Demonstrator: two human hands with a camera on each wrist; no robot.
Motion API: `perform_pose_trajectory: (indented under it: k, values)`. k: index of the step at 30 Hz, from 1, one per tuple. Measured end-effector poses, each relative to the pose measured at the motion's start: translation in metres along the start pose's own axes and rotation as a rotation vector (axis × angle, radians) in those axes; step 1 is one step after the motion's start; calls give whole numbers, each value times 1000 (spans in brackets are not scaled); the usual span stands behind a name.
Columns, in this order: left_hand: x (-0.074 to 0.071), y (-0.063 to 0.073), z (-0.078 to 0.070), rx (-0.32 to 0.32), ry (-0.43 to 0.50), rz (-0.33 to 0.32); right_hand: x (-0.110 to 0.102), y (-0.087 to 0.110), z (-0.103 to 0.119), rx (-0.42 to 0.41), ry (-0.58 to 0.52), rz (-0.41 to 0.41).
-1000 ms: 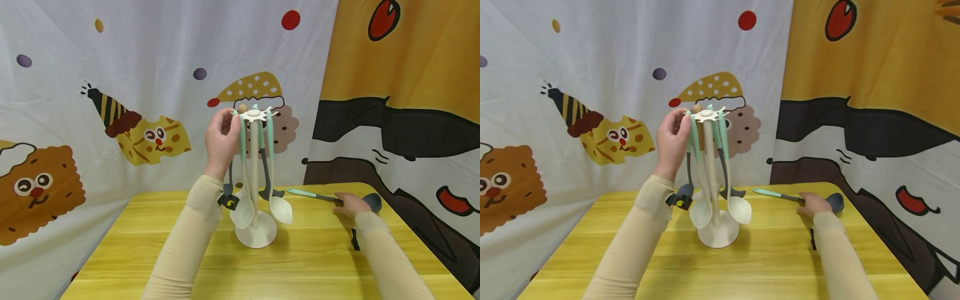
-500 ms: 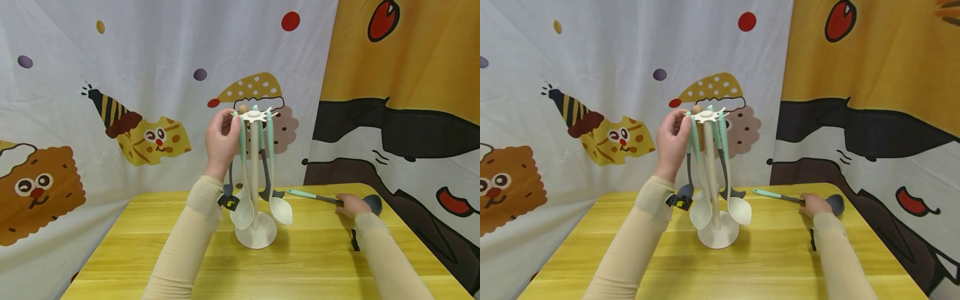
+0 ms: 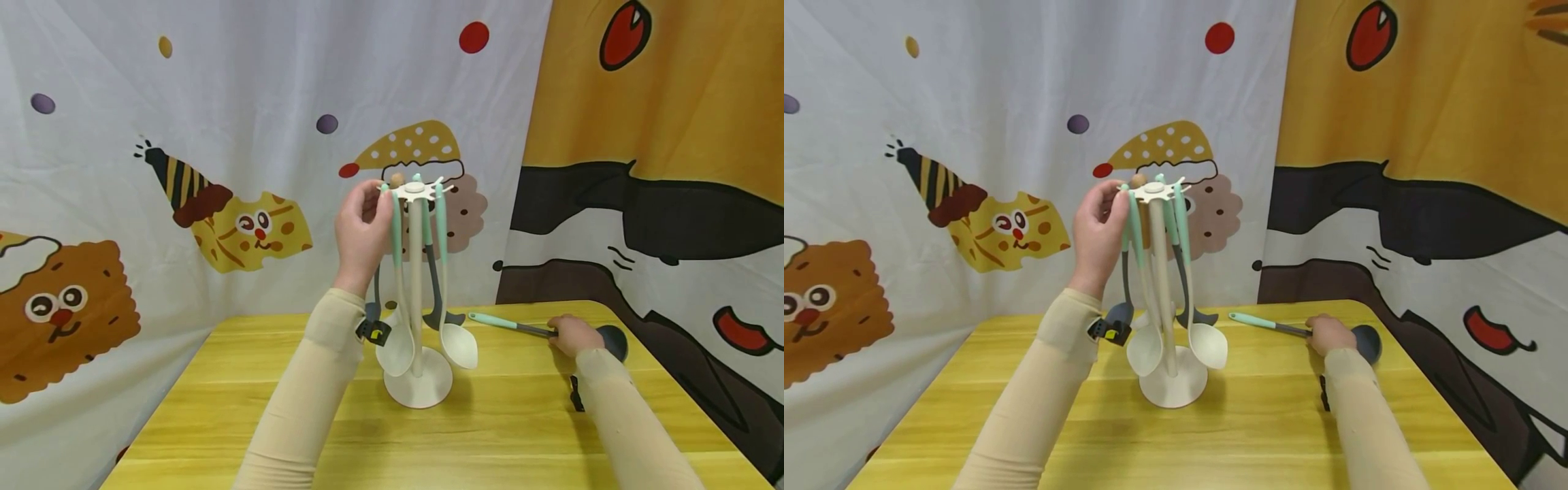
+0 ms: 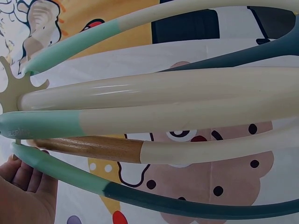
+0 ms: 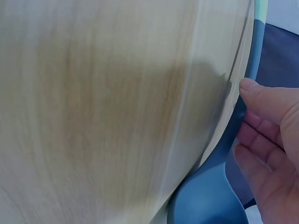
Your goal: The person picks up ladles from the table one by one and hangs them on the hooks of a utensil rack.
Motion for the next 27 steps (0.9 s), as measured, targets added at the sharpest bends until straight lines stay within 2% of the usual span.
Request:
perform_pose_trajectory:
  k: [7, 17, 27]
  values:
    - [0, 1, 0, 6, 9, 3, 1, 1, 0, -3, -12, -13]
    - [0, 1, 0, -3, -7, 3, -4, 2, 4, 84, -20, -32]
    - [0, 0, 0, -15, -7, -1, -9, 6, 4, 90, -40, -57]
Point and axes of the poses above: each hand's wrist, its own y-axis away from the middle knuckle, its own x-axis out of the palm, z = x × y, the point moved 2 cm from there along -y, towards the middle knuckle, and after that the axes turned 11 degrees about -x, right-handed, at the moved point
